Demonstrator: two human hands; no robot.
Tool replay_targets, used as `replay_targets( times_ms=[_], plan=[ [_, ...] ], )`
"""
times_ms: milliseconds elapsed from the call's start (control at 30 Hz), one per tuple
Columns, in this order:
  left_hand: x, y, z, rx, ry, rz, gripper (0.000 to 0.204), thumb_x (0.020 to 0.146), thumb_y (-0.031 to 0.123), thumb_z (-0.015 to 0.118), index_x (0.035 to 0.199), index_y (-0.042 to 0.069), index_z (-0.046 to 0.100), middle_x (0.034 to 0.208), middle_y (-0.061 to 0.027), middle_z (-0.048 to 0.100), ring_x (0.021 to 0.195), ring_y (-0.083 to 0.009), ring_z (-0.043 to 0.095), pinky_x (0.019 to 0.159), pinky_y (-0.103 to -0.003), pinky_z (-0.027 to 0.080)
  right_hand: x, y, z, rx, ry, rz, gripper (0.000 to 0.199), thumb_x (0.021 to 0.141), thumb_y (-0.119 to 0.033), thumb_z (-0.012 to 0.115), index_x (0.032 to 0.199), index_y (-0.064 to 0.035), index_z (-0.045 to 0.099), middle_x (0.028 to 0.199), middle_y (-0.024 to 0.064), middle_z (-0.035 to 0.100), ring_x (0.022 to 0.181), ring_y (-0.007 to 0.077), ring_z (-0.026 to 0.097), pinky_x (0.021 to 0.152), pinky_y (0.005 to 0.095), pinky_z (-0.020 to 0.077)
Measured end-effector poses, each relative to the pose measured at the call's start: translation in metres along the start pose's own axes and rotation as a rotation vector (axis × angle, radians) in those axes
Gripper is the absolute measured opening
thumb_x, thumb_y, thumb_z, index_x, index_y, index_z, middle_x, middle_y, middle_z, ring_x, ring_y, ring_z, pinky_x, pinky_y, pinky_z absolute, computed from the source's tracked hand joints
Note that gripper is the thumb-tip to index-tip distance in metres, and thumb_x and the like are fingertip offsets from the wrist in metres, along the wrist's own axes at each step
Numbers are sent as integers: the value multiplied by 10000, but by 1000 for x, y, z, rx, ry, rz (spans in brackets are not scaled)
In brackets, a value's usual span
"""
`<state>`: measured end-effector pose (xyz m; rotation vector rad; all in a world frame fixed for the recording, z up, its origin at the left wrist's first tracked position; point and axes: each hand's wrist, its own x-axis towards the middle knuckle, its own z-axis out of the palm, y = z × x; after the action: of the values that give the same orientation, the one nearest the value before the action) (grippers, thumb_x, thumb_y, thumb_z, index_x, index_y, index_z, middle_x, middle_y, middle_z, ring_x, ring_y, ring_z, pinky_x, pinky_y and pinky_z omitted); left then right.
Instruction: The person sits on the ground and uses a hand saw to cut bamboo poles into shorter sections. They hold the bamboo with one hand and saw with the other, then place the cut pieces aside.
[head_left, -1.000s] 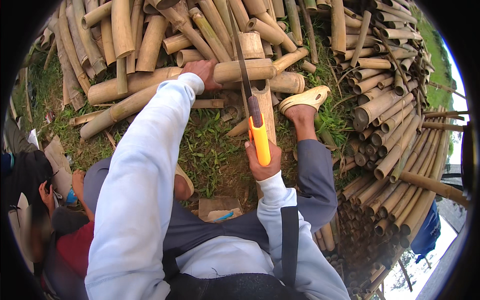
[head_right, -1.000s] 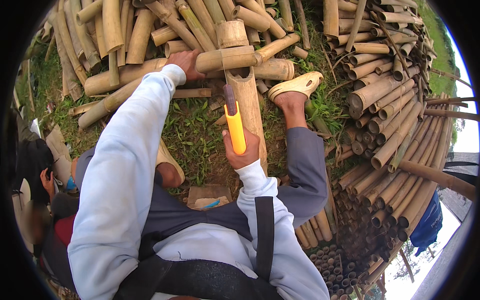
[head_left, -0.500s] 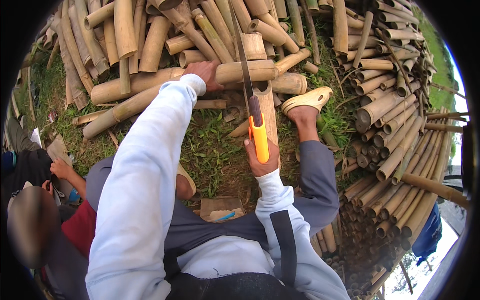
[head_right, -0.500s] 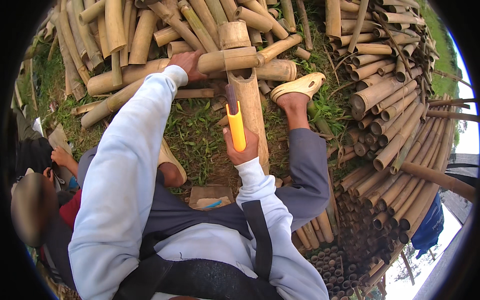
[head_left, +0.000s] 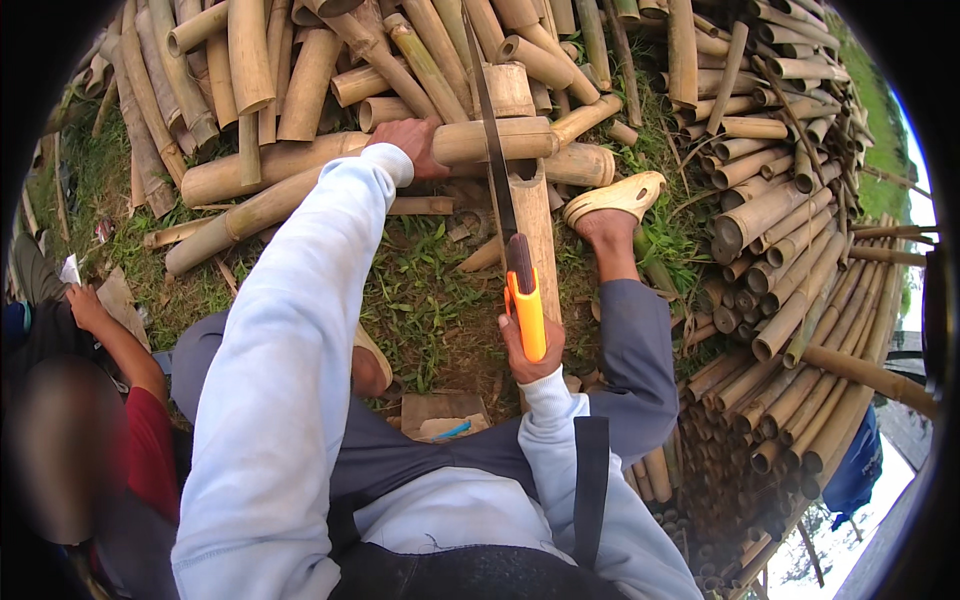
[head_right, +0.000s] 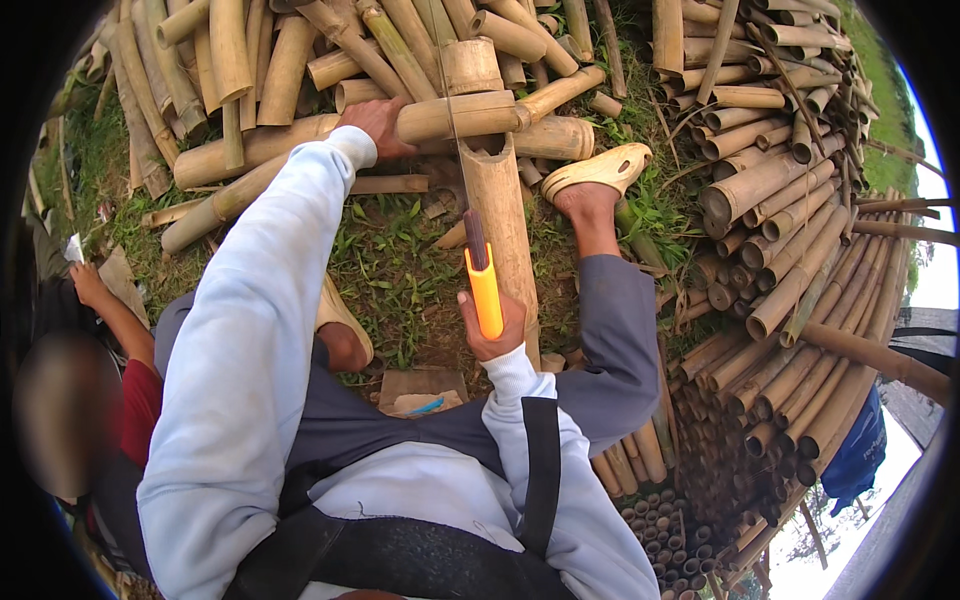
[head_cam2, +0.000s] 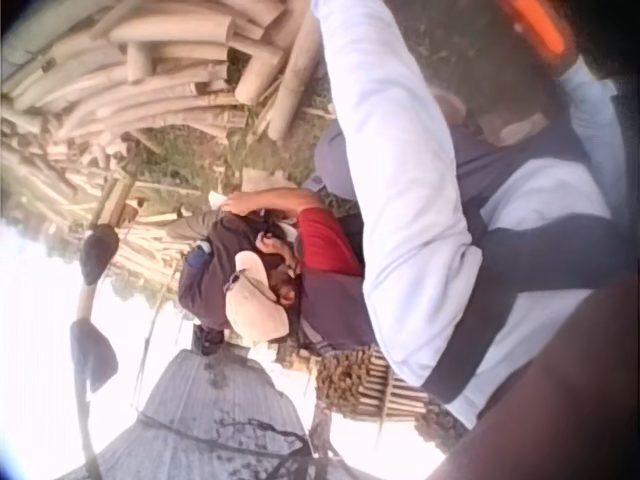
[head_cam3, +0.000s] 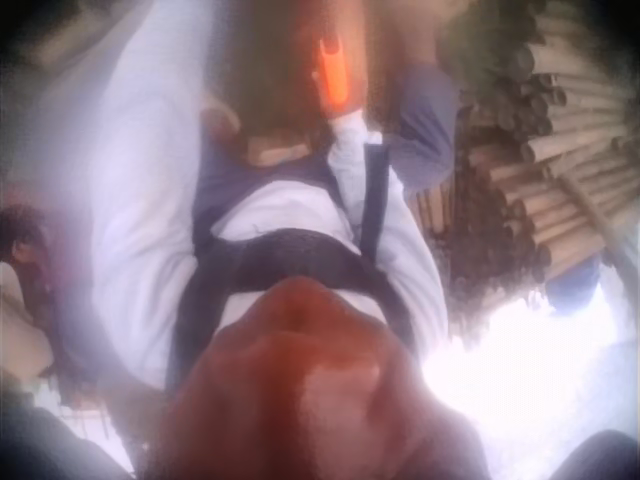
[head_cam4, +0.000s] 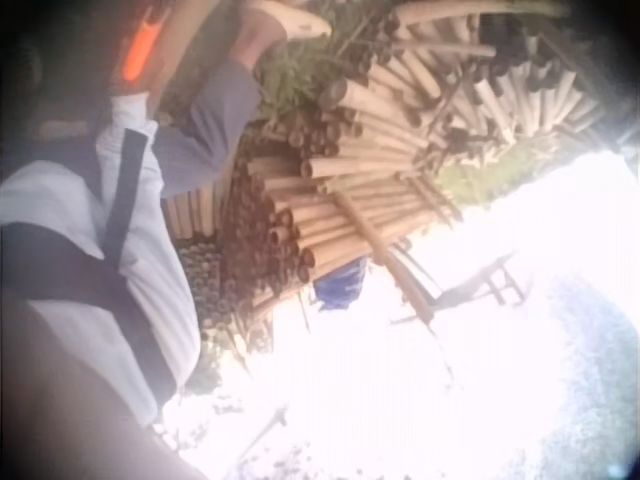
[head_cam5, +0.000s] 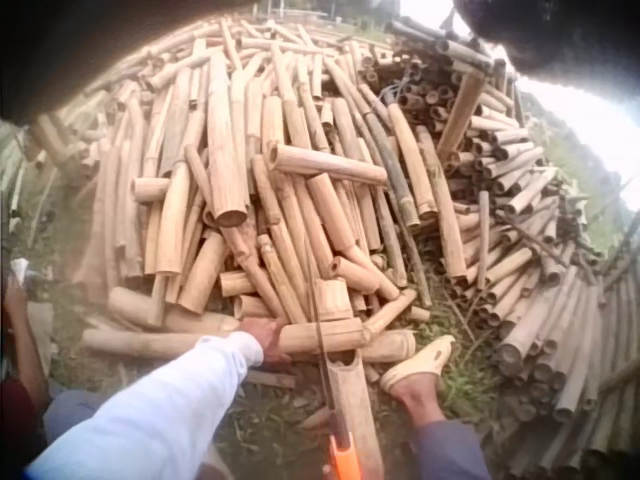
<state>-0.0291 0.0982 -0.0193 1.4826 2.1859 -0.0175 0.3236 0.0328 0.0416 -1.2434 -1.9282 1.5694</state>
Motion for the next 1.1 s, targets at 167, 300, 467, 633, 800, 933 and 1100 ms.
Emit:
replay_targets(
  times_ms=[167,300,467,633,800,933,1100],
  plan=[
    [2,-8,-4,-6,-48,-28,766,740,531,818,1303,55,609,1111,-211,743,1062,-377,712,963,-471,570,-78,0,-18,-69,113,-27,94,907,-38,742,887,21,671,640,40,589,563,112,556,544,306,437],
    [8,0,-5,-9,-18,2,753,733,521,815,1292,56,618,1097,-209,746,1038,-384,716,949,-470,572,29,9,-4,-32,11,-50,258,948,-77,729,758,-6,568,593,25,526,512,128,462,500,321,387],
    [12,-3,-4,-29,-10,2,745,723,524,813,1270,54,631,1083,-208,748,1017,-391,717,938,-474,573,-42,24,-14,-86,41,-34,93,917,-68,747,893,-3,686,636,68,603,551,160,588,552,333,465],
    [8,-6,0,0,-39,-28,760,720,534,816,1266,41,628,1102,-208,745,1017,-383,719,936,-478,574,-57,20,-28,-175,28,-22,94,911,-72,738,971,-1,725,663,94,637,577,196,630,576,336,497],
    [-3,-7,-11,-96,32,33,681,715,521,830,1187,55,675,1098,-205,753,1034,-388,723,915,-487,577,36,20,7,-61,37,-170,113,949,-55,699,874,22,666,636,52,601,542,151,543,542,300,448],
    [4,-9,-3,-104,-19,55,670,714,489,843,1187,43,682,1080,-189,764,1012,-365,740,897,-468,588,16,2,0,69,129,-58,80,947,-30,683,922,39,651,616,37,592,525,128,558,537,282,450],
    [-5,-16,5,-132,11,50,676,717,491,826,1197,38,681,1064,-190,768,1002,-351,747,882,-466,591,11,-23,4,35,103,-128,109,957,-60,671,940,47,654,589,42,579,519,120,556,528,276,445]
  ],
)
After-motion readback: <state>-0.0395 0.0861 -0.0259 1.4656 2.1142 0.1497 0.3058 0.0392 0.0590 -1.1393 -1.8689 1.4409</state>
